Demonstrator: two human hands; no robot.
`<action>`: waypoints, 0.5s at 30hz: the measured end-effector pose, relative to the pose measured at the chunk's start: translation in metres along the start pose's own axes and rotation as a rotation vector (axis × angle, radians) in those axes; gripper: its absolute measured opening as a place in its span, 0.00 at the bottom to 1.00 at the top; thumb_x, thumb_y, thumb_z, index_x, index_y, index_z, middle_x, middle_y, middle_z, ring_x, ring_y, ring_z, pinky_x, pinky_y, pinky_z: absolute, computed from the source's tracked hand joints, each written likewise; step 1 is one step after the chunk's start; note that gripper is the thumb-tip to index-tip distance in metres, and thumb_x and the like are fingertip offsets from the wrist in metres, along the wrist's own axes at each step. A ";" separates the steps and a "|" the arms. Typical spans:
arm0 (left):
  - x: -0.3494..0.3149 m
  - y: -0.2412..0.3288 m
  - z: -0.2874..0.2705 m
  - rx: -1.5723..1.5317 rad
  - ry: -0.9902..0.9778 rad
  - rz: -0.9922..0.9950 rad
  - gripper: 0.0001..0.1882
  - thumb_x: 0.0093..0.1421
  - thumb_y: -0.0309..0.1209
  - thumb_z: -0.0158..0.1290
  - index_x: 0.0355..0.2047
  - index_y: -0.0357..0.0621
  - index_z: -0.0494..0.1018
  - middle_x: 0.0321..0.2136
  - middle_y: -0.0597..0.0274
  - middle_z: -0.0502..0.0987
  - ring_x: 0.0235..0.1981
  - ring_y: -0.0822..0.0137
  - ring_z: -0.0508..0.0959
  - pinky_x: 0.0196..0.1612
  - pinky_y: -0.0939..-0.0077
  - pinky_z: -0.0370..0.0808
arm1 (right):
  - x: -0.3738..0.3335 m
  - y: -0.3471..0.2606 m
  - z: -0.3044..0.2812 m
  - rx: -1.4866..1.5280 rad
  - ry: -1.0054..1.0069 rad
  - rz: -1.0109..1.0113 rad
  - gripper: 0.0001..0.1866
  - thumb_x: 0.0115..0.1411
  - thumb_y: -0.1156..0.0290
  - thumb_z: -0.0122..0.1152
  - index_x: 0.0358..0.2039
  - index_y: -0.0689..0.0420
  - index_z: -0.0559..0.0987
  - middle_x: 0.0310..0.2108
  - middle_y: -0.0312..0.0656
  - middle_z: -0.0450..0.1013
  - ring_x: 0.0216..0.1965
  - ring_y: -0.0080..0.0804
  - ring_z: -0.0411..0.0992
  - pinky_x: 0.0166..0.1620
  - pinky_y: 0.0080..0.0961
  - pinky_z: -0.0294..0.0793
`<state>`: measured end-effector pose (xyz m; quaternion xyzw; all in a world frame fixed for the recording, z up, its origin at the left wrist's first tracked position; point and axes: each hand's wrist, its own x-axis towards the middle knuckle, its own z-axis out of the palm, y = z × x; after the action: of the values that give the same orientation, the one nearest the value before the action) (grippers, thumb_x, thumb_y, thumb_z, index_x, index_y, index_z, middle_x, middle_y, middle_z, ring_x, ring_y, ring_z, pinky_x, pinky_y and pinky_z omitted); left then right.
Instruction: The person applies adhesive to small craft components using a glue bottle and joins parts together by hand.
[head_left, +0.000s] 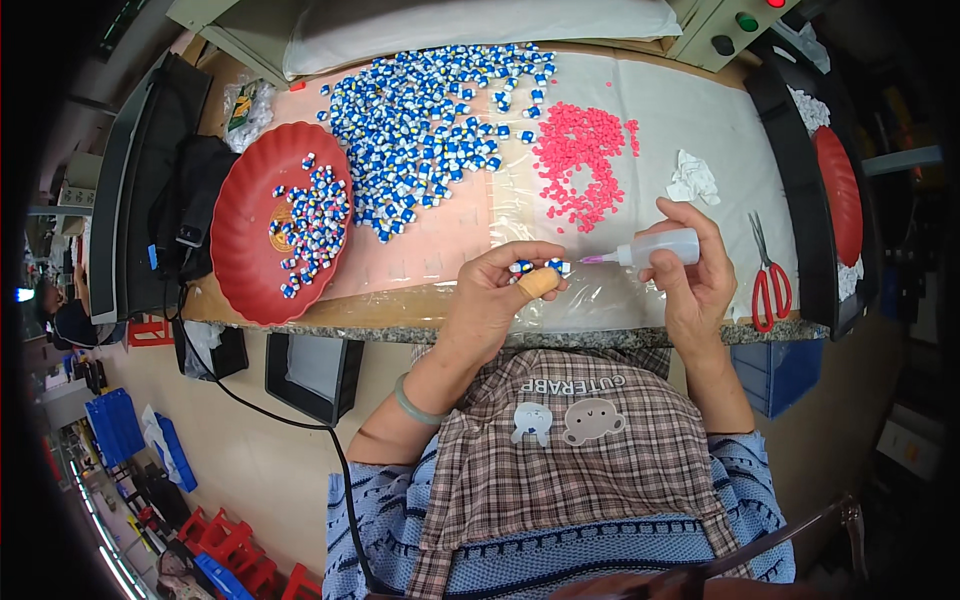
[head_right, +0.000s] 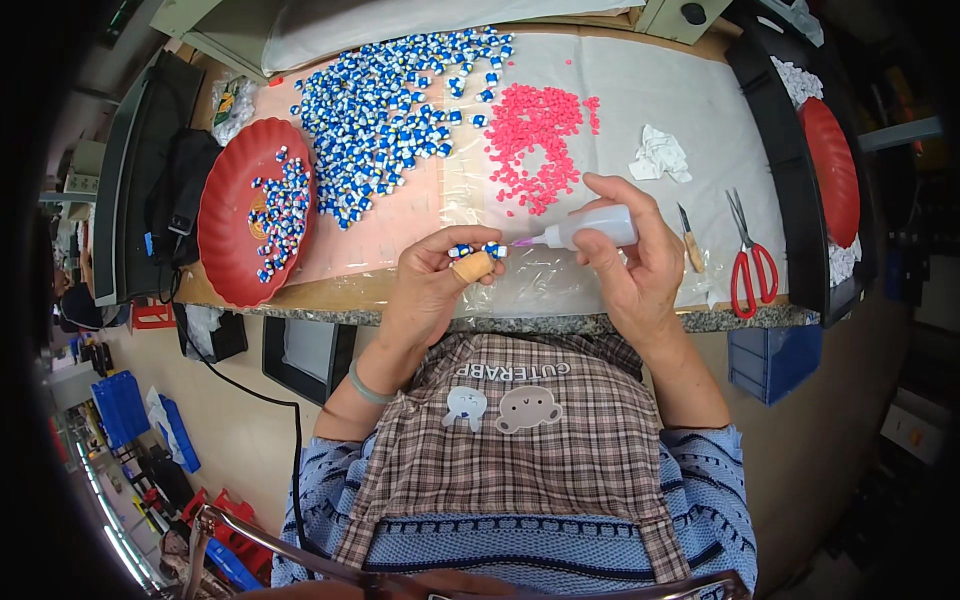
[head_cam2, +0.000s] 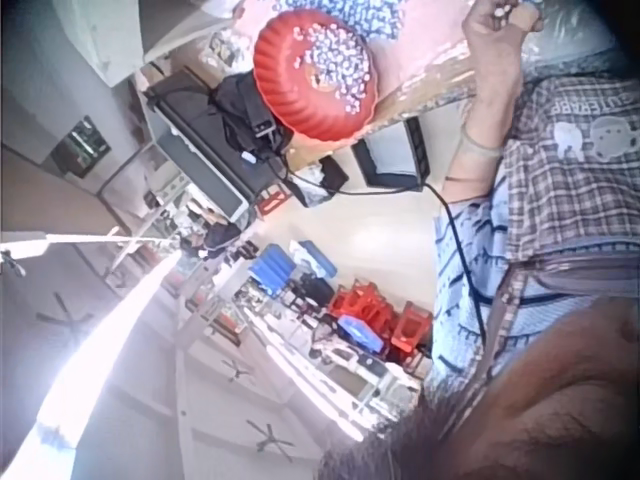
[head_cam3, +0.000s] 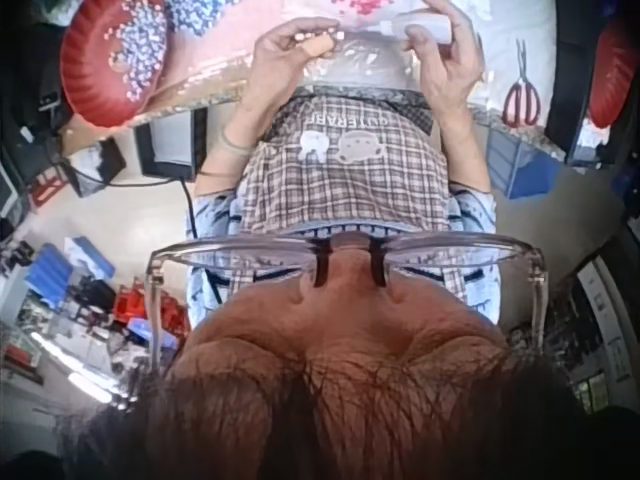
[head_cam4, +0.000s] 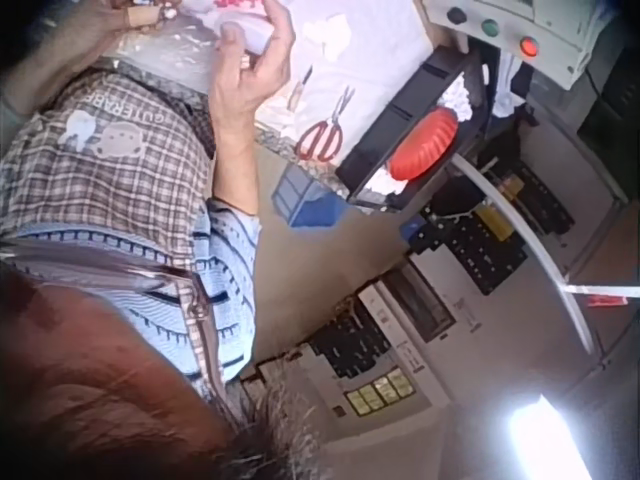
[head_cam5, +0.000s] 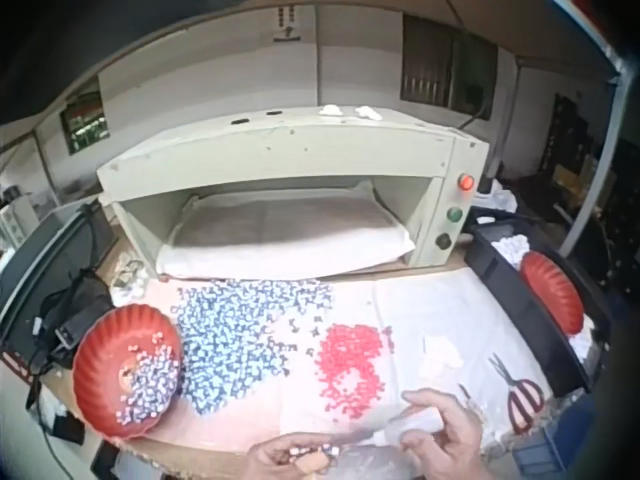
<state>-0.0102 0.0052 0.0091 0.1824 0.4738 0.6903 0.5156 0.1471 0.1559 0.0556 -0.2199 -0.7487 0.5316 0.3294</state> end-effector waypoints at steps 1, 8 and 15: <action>0.000 -0.001 0.000 0.020 0.001 0.023 0.13 0.59 0.22 0.56 0.45 0.33 0.75 0.37 0.56 0.78 0.34 0.70 0.79 0.37 0.81 0.76 | -0.001 0.000 0.001 -0.031 -0.008 -0.059 0.22 0.64 0.66 0.58 0.54 0.65 0.69 0.34 0.43 0.75 0.27 0.21 0.72 0.29 0.15 0.72; -0.003 -0.002 0.001 0.087 0.017 0.034 0.13 0.57 0.21 0.58 0.43 0.34 0.75 0.33 0.61 0.77 0.33 0.73 0.77 0.36 0.82 0.75 | -0.004 -0.002 0.004 -0.226 -0.047 -0.234 0.22 0.64 0.66 0.57 0.54 0.65 0.69 0.32 0.44 0.75 0.23 0.21 0.72 0.26 0.15 0.71; -0.002 -0.008 -0.002 0.174 0.024 0.095 0.13 0.55 0.20 0.59 0.42 0.35 0.76 0.34 0.65 0.74 0.33 0.76 0.74 0.40 0.83 0.74 | -0.005 -0.007 0.006 -0.326 -0.079 -0.307 0.23 0.62 0.68 0.59 0.54 0.66 0.69 0.32 0.47 0.76 0.26 0.26 0.75 0.28 0.18 0.74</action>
<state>-0.0069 0.0024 0.0021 0.2405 0.5289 0.6724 0.4586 0.1461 0.1467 0.0595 -0.1325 -0.8617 0.3553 0.3371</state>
